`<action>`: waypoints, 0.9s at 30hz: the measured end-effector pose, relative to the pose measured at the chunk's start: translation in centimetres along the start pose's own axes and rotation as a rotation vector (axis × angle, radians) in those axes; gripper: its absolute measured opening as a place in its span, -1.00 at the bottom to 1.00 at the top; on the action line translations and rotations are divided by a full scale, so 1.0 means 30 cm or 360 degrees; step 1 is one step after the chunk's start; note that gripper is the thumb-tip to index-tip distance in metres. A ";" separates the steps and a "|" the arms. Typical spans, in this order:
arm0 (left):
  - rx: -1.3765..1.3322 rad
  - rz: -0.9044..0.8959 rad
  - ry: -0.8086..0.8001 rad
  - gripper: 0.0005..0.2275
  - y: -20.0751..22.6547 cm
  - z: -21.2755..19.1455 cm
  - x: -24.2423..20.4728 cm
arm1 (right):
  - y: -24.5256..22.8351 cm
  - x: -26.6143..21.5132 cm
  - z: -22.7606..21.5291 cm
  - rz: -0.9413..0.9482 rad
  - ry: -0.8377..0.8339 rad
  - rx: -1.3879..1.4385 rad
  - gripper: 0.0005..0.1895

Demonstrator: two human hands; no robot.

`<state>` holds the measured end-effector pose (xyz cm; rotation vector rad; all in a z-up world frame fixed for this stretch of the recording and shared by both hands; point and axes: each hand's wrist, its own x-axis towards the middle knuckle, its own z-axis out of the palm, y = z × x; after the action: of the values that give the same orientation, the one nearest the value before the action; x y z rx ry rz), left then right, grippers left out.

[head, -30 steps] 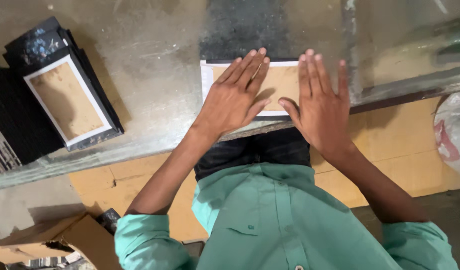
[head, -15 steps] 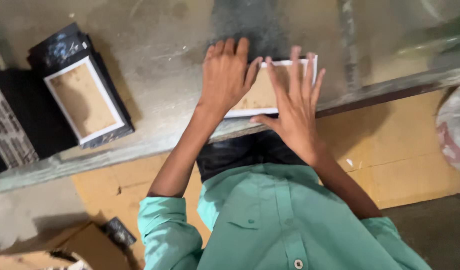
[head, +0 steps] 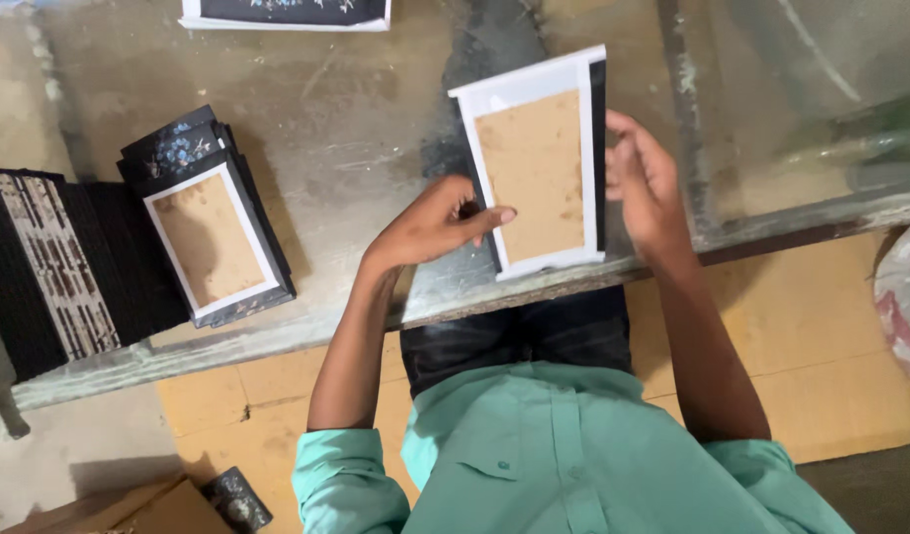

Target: The person assembles small booklets by placing a beige paper insert into a black cover with a clock design, smoothing the edges, and stacking the finished units. The person handles the covers and inserts one at a time, occasionally adjusting the stack on the table.

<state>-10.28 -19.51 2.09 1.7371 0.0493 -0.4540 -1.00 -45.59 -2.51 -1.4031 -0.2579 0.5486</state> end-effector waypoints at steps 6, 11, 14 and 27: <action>0.0172 0.0166 -0.0114 -0.63 -0.040 0.008 0.022 | 0.015 0.146 -0.046 0.0092 -0.0079 0.0335 -0.62; -0.0698 0.0236 0.0495 -0.59 -0.086 0.067 0.099 | 0.056 0.164 -0.047 0.0230 -0.0052 0.0379 -0.70; -0.1077 0.0109 0.0705 -0.60 -0.112 0.099 0.146 | 0.066 0.160 -0.055 0.0288 -0.0074 0.0283 -0.76; -0.1469 -0.0121 0.0891 -0.77 -0.097 0.066 0.170 | 0.044 0.172 -0.025 0.0264 -0.0163 0.0121 -0.81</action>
<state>-6.93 -21.85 -2.57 0.8974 0.6283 0.0396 3.47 -43.54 -4.67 -1.3313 -0.2015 0.7614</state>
